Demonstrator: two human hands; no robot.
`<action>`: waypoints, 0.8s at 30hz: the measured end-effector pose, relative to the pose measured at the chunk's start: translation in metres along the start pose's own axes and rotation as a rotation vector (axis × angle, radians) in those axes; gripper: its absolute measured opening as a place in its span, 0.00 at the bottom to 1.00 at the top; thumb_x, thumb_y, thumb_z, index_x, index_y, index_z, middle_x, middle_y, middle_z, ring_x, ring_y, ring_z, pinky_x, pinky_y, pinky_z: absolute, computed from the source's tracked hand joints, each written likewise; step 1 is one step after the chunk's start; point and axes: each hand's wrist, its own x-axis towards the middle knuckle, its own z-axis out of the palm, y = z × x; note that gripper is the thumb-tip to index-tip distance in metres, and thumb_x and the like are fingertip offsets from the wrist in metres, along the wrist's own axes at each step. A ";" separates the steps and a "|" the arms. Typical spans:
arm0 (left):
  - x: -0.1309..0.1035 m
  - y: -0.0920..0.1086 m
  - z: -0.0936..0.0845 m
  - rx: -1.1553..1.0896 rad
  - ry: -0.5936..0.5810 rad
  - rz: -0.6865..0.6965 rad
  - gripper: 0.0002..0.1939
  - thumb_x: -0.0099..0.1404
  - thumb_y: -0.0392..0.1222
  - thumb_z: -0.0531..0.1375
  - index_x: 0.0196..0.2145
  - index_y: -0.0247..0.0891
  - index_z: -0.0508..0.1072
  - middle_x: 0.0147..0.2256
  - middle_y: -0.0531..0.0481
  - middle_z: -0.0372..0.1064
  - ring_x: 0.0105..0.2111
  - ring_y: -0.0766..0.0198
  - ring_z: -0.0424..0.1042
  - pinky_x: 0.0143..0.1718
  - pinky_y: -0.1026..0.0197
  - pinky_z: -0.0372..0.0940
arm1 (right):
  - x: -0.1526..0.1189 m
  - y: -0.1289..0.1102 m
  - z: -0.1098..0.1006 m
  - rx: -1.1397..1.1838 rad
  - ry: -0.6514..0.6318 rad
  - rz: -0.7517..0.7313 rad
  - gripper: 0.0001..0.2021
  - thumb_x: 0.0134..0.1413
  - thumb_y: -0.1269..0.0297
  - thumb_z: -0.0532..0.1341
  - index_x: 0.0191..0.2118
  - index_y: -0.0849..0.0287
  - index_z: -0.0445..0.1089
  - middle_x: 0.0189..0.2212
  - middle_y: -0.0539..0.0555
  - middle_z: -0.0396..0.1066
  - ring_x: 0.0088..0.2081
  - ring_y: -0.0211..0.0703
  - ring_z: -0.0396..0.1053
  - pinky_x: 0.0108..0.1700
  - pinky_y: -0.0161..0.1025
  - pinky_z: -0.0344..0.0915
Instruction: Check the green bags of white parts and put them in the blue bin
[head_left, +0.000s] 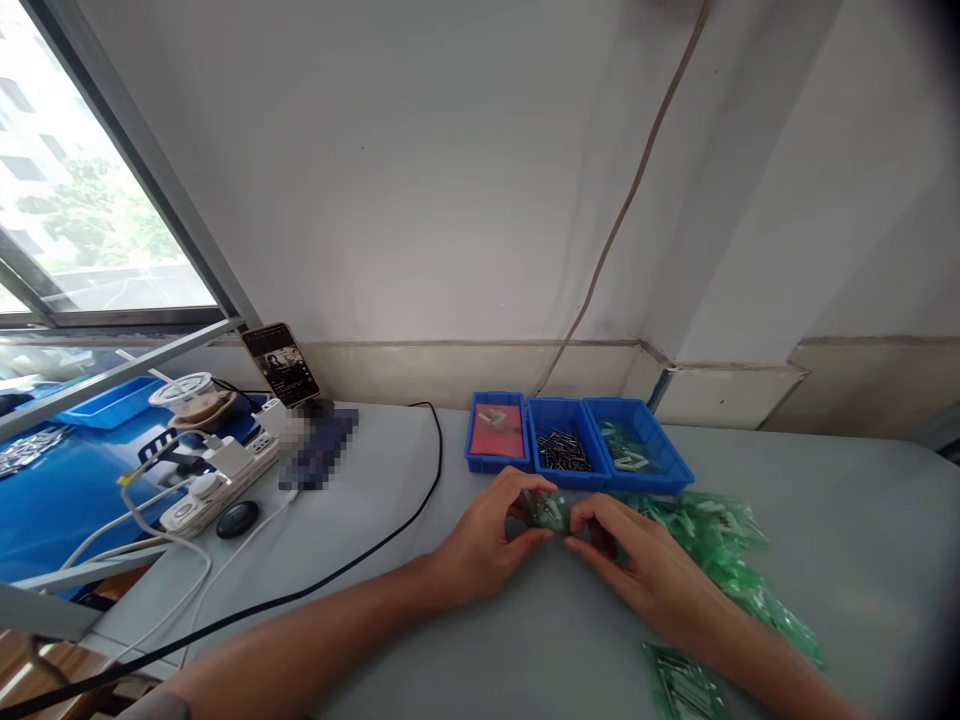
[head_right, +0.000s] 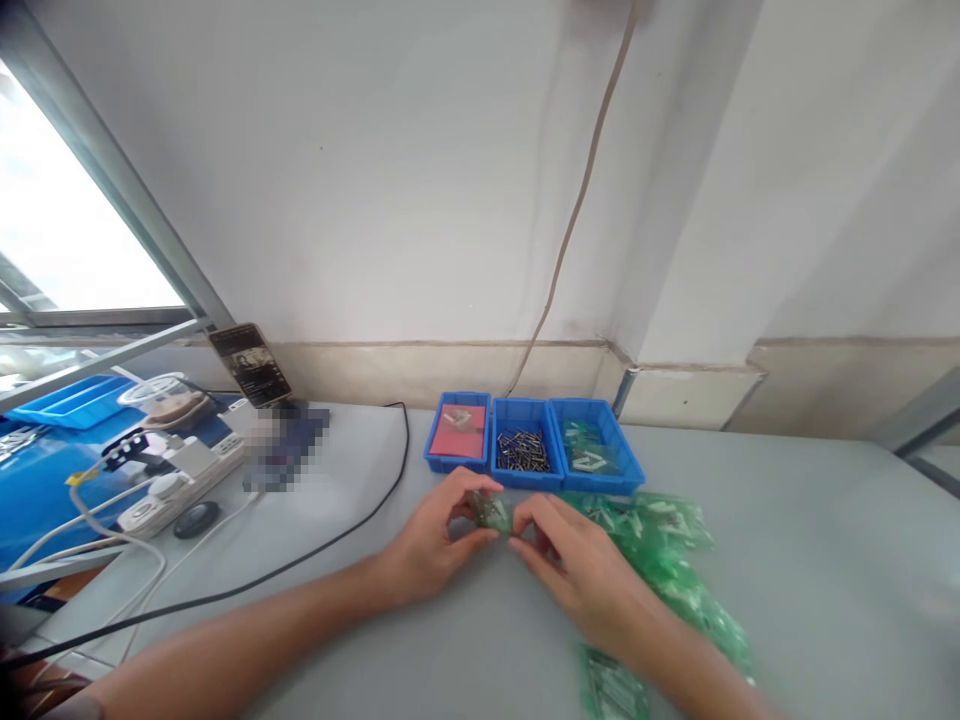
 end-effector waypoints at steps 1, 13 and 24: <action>0.000 0.000 0.000 -0.008 -0.005 -0.008 0.21 0.71 0.35 0.65 0.59 0.44 0.69 0.51 0.44 0.68 0.45 0.60 0.72 0.49 0.56 0.72 | 0.000 -0.001 0.002 0.021 -0.003 0.003 0.06 0.75 0.59 0.55 0.43 0.50 0.67 0.35 0.50 0.70 0.33 0.43 0.68 0.34 0.38 0.64; 0.000 0.010 -0.003 0.153 -0.011 0.131 0.24 0.68 0.26 0.58 0.59 0.42 0.72 0.49 0.44 0.71 0.47 0.58 0.72 0.49 0.57 0.69 | 0.004 -0.006 0.000 0.213 0.041 0.051 0.10 0.76 0.60 0.50 0.44 0.51 0.68 0.39 0.50 0.72 0.39 0.44 0.69 0.43 0.38 0.66; 0.004 0.012 -0.003 0.184 0.087 -0.030 0.07 0.75 0.42 0.62 0.39 0.37 0.77 0.39 0.49 0.66 0.37 0.64 0.67 0.36 0.63 0.63 | 0.004 -0.002 0.000 0.175 0.117 0.030 0.11 0.72 0.52 0.58 0.49 0.51 0.72 0.42 0.54 0.75 0.39 0.47 0.73 0.38 0.39 0.70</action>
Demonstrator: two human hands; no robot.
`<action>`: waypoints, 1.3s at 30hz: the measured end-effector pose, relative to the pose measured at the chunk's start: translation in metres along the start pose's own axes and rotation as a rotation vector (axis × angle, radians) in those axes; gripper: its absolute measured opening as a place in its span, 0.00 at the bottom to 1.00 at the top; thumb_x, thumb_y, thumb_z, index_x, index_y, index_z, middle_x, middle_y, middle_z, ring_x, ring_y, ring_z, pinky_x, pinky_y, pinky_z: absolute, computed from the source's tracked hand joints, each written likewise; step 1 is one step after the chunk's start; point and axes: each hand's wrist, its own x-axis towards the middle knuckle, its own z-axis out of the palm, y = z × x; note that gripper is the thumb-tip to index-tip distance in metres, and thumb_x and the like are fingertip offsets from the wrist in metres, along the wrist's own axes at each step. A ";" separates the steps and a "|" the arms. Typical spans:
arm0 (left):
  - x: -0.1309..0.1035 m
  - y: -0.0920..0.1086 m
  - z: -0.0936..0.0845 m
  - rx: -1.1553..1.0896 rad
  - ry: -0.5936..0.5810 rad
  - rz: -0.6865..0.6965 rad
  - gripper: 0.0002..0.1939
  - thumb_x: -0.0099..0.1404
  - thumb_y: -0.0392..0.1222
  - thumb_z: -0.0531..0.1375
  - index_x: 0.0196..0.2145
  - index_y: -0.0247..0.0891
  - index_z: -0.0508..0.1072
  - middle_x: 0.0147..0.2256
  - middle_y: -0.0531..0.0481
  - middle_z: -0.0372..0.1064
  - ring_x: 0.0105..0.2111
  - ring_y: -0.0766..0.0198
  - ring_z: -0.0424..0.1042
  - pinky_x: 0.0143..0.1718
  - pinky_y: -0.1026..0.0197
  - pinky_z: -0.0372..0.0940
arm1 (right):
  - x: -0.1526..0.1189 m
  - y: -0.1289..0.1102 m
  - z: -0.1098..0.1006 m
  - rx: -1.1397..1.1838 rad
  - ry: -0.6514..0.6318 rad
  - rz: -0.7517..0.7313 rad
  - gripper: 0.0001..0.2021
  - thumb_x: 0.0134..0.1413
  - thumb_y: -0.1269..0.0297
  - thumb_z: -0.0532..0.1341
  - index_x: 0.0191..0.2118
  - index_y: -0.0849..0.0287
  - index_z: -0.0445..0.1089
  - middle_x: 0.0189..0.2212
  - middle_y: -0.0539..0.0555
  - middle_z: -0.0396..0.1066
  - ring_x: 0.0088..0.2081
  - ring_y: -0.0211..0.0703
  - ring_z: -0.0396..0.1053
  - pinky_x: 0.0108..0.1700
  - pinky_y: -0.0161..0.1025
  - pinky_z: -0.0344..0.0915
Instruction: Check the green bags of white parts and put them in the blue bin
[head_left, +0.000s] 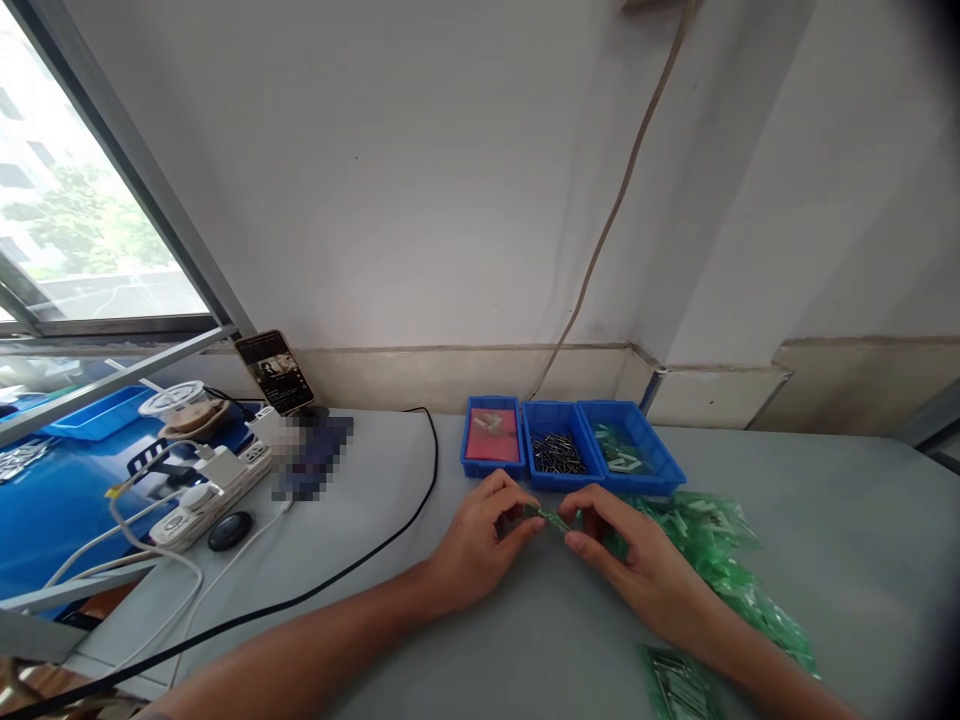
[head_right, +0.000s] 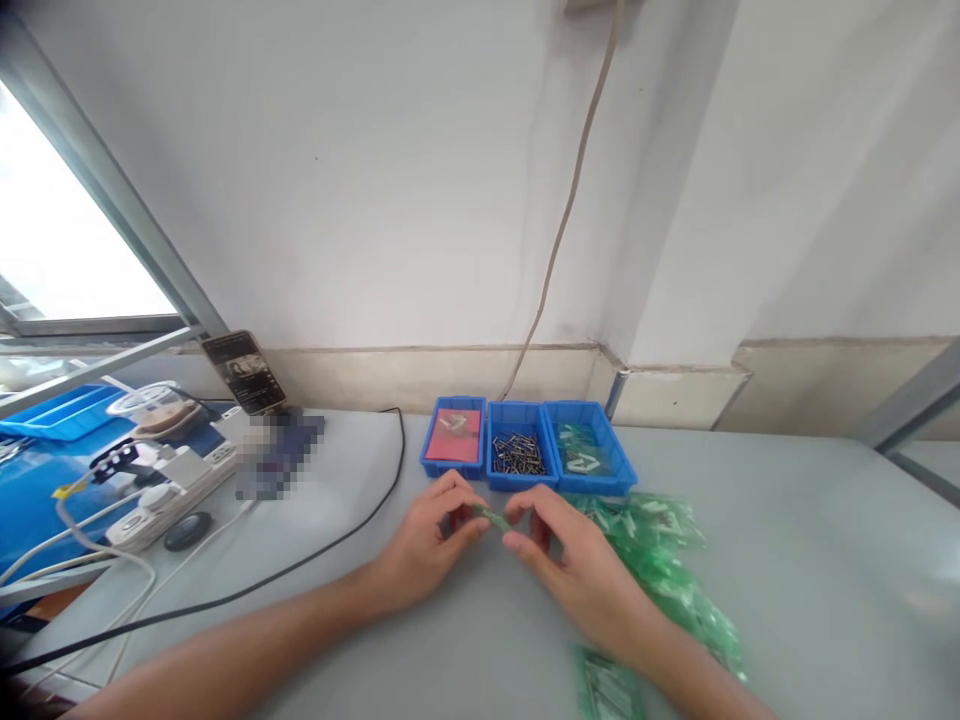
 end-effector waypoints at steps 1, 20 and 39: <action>0.000 0.000 0.000 -0.005 0.004 -0.003 0.09 0.75 0.43 0.62 0.38 0.37 0.76 0.39 0.49 0.66 0.37 0.64 0.67 0.35 0.63 0.62 | 0.000 0.001 0.001 -0.001 0.004 0.026 0.12 0.72 0.52 0.59 0.50 0.51 0.71 0.39 0.53 0.75 0.38 0.47 0.73 0.36 0.39 0.69; -0.001 -0.002 0.001 0.033 -0.125 0.055 0.17 0.77 0.48 0.58 0.32 0.37 0.68 0.32 0.51 0.64 0.35 0.62 0.63 0.37 0.61 0.59 | 0.000 0.004 0.004 -0.019 0.011 0.040 0.15 0.76 0.51 0.54 0.40 0.53 0.71 0.34 0.50 0.72 0.36 0.45 0.69 0.38 0.39 0.65; 0.000 -0.002 0.001 -0.011 -0.068 0.052 0.12 0.77 0.48 0.59 0.38 0.37 0.73 0.38 0.47 0.69 0.37 0.61 0.67 0.37 0.61 0.61 | -0.002 0.005 0.010 0.075 0.140 0.099 0.10 0.72 0.52 0.57 0.48 0.50 0.64 0.39 0.51 0.70 0.36 0.45 0.69 0.40 0.41 0.68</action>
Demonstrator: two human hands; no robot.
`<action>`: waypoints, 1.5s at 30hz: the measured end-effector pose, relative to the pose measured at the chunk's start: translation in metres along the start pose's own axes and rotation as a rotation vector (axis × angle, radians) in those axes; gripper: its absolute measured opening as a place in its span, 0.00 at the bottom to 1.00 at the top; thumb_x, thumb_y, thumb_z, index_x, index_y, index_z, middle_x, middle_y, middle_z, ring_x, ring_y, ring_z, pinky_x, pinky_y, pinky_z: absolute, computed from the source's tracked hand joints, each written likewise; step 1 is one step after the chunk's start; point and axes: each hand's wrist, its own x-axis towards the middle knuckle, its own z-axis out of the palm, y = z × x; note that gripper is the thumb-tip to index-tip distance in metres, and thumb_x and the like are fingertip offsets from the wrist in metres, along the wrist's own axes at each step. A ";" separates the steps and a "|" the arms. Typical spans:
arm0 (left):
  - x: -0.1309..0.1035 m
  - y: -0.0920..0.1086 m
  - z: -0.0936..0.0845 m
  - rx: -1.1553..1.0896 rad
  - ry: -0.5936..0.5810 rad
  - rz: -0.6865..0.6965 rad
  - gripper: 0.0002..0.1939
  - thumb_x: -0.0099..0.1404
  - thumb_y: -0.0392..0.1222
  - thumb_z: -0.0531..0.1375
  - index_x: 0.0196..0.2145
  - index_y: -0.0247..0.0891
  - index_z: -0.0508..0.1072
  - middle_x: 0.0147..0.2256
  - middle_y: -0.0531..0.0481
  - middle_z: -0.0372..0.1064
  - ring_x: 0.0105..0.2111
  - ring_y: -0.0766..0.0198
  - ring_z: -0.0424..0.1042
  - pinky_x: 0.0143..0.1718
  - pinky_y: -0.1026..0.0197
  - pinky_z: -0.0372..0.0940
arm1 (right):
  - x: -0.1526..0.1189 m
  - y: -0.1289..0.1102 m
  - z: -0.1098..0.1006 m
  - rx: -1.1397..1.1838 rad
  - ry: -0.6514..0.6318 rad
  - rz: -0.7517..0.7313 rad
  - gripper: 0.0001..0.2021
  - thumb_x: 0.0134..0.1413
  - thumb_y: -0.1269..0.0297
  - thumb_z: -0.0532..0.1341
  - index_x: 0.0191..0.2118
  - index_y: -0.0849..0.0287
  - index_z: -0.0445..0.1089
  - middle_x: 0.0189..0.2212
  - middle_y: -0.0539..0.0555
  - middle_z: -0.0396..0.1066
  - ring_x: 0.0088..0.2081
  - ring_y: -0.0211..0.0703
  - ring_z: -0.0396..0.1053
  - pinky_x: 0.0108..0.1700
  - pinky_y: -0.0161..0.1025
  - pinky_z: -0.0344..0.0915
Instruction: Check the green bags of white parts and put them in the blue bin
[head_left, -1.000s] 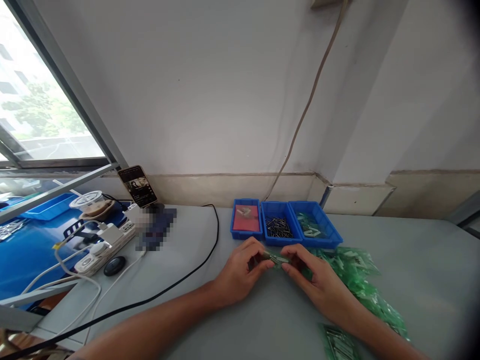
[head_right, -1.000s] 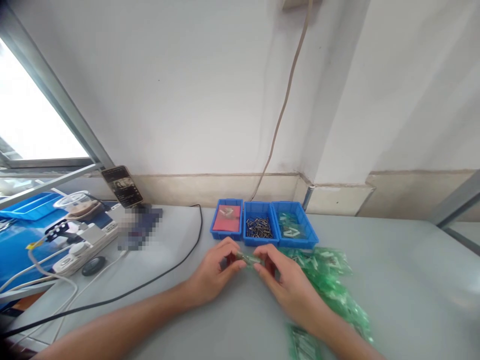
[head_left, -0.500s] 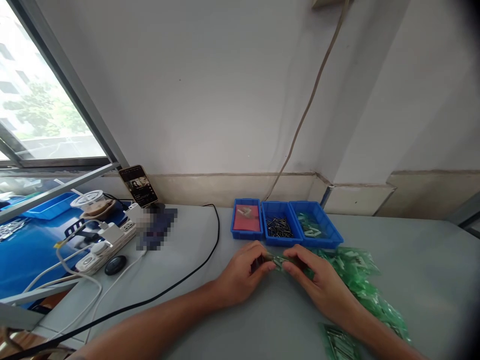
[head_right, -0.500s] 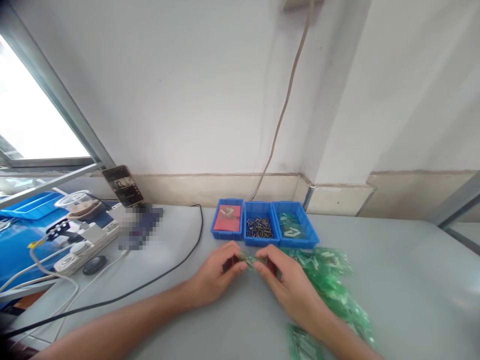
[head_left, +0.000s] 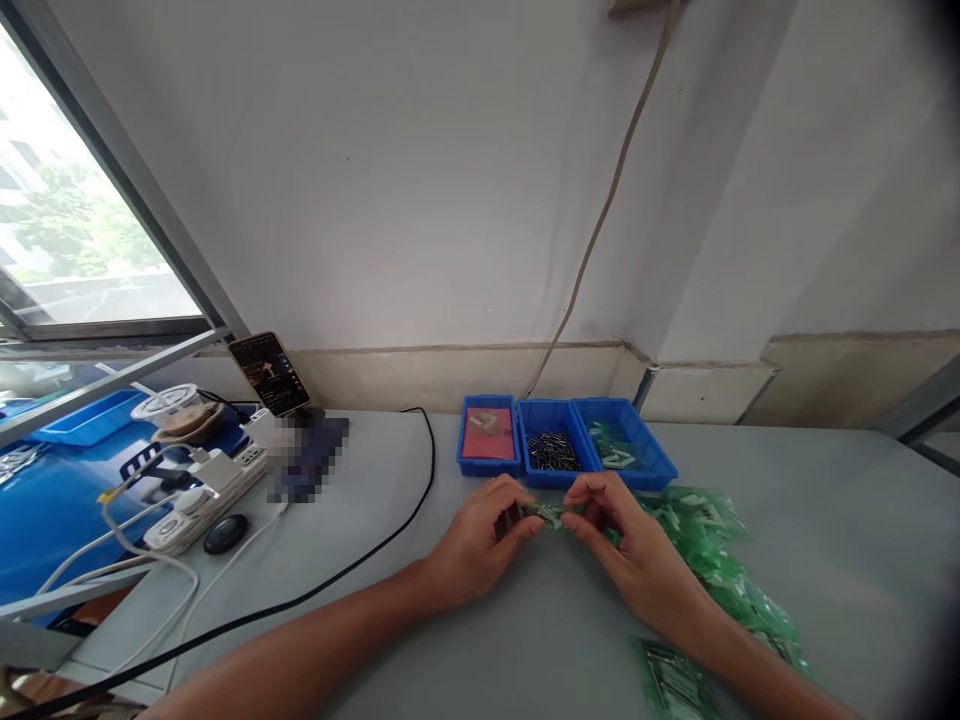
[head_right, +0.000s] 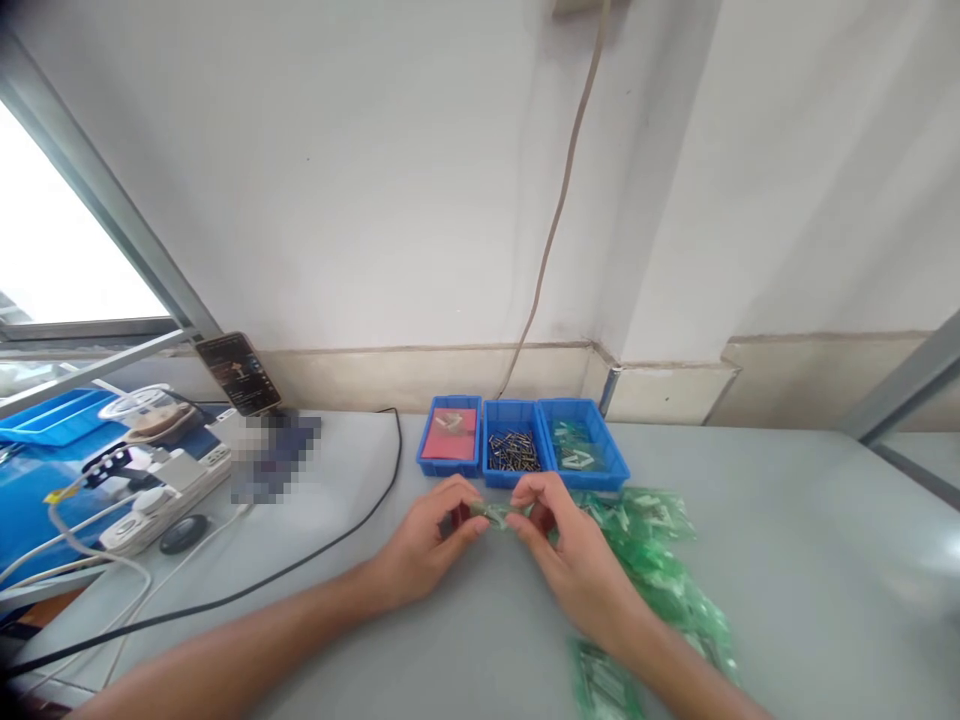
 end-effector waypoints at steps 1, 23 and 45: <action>0.000 0.000 0.000 0.007 0.001 0.000 0.12 0.77 0.48 0.59 0.38 0.37 0.72 0.37 0.47 0.69 0.37 0.61 0.66 0.37 0.61 0.61 | 0.000 0.000 0.000 -0.003 -0.003 0.002 0.09 0.72 0.52 0.57 0.49 0.50 0.64 0.39 0.50 0.70 0.36 0.45 0.69 0.40 0.41 0.68; 0.000 -0.003 0.000 0.042 0.012 -0.018 0.15 0.77 0.46 0.59 0.32 0.37 0.70 0.32 0.51 0.67 0.36 0.62 0.65 0.38 0.61 0.59 | -0.001 -0.002 -0.001 -0.041 -0.063 0.013 0.11 0.75 0.51 0.54 0.53 0.49 0.63 0.37 0.50 0.69 0.37 0.46 0.67 0.41 0.42 0.67; -0.004 0.000 0.000 -0.109 -0.025 -0.068 0.16 0.78 0.45 0.57 0.60 0.43 0.68 0.42 0.48 0.71 0.39 0.62 0.70 0.42 0.60 0.65 | -0.001 -0.002 0.001 0.009 -0.081 0.050 0.11 0.75 0.51 0.53 0.54 0.49 0.62 0.38 0.50 0.68 0.37 0.46 0.65 0.40 0.41 0.65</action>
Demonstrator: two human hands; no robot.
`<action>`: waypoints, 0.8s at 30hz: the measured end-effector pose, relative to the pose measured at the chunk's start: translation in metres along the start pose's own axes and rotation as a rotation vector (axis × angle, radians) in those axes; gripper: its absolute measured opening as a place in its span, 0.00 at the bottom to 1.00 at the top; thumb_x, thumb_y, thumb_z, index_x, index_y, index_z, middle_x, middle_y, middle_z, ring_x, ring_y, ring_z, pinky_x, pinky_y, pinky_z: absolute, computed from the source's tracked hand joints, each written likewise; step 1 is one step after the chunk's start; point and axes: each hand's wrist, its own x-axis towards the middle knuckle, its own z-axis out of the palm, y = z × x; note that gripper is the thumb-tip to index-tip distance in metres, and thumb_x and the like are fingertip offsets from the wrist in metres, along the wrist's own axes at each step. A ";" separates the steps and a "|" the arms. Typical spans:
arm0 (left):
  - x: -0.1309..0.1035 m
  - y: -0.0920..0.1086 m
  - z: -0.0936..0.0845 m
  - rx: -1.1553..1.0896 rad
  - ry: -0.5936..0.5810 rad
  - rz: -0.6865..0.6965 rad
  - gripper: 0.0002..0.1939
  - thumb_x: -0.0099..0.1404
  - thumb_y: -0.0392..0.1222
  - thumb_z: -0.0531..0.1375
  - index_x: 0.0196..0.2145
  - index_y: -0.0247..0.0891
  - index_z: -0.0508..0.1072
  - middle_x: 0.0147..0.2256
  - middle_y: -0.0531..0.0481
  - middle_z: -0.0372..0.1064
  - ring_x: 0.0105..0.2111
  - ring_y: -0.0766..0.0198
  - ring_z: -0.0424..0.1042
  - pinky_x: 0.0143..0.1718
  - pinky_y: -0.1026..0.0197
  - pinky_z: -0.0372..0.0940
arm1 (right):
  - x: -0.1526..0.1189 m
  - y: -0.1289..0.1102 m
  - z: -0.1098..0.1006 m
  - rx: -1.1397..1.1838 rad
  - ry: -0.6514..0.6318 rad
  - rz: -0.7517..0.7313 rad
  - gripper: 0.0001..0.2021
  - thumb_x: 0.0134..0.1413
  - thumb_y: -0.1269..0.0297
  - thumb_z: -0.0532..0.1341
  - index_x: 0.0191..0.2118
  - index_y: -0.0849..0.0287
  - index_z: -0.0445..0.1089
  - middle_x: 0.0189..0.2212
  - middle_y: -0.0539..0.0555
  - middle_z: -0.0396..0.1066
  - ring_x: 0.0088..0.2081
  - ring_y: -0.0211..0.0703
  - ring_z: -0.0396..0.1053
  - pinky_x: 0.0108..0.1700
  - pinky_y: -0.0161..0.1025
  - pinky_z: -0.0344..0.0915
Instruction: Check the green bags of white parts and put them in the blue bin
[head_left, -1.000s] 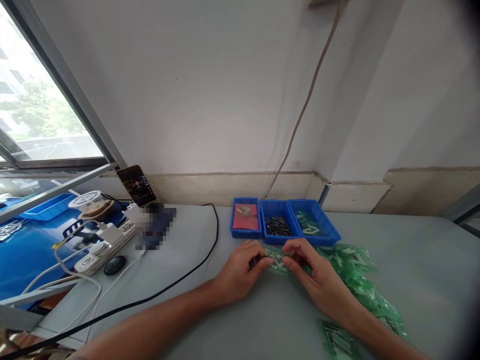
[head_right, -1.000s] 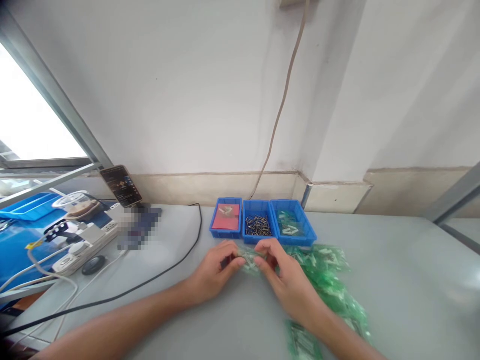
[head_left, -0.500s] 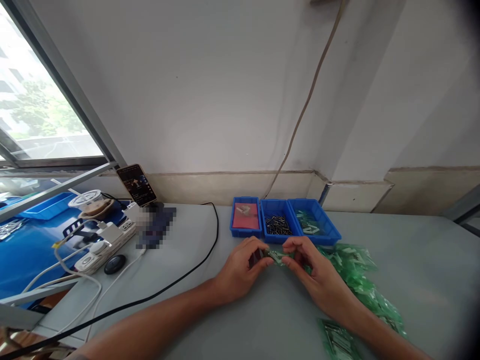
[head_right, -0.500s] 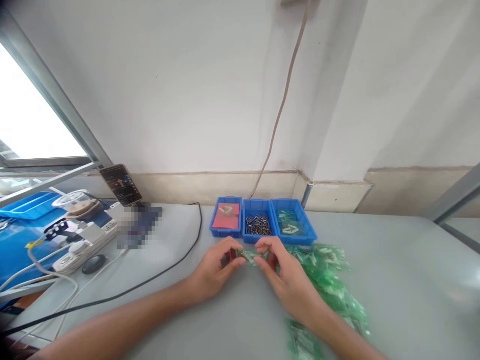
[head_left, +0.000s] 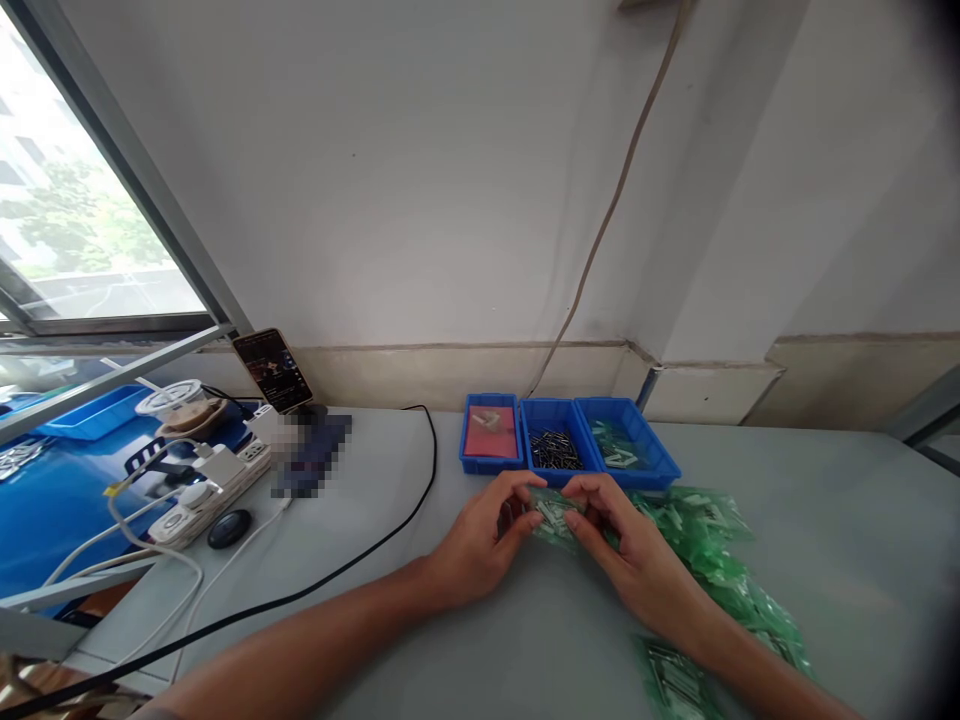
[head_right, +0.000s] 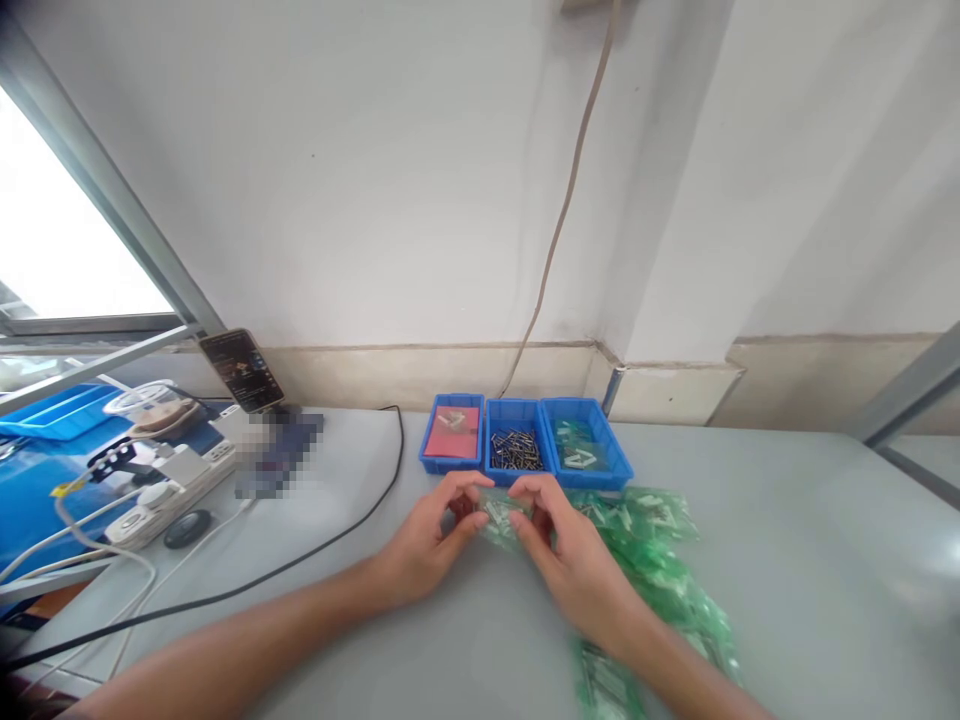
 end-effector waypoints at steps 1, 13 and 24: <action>0.000 0.001 0.000 0.029 0.000 0.018 0.13 0.79 0.44 0.56 0.58 0.42 0.70 0.42 0.48 0.71 0.40 0.61 0.70 0.43 0.60 0.65 | 0.000 0.000 0.000 0.002 0.004 -0.006 0.11 0.75 0.51 0.53 0.53 0.49 0.62 0.37 0.49 0.68 0.37 0.45 0.65 0.40 0.41 0.65; 0.002 0.000 -0.001 0.103 0.012 0.066 0.13 0.72 0.34 0.61 0.53 0.42 0.75 0.43 0.48 0.71 0.40 0.62 0.70 0.40 0.63 0.65 | 0.003 -0.002 -0.003 -0.044 0.003 -0.046 0.11 0.76 0.52 0.53 0.46 0.50 0.67 0.35 0.48 0.69 0.34 0.43 0.64 0.38 0.39 0.62; 0.003 -0.001 -0.002 0.154 0.084 0.041 0.14 0.77 0.48 0.59 0.39 0.37 0.77 0.35 0.50 0.67 0.35 0.64 0.66 0.36 0.62 0.60 | 0.003 -0.001 -0.004 -0.071 -0.024 -0.128 0.13 0.75 0.52 0.55 0.42 0.52 0.69 0.41 0.53 0.68 0.41 0.47 0.68 0.41 0.41 0.66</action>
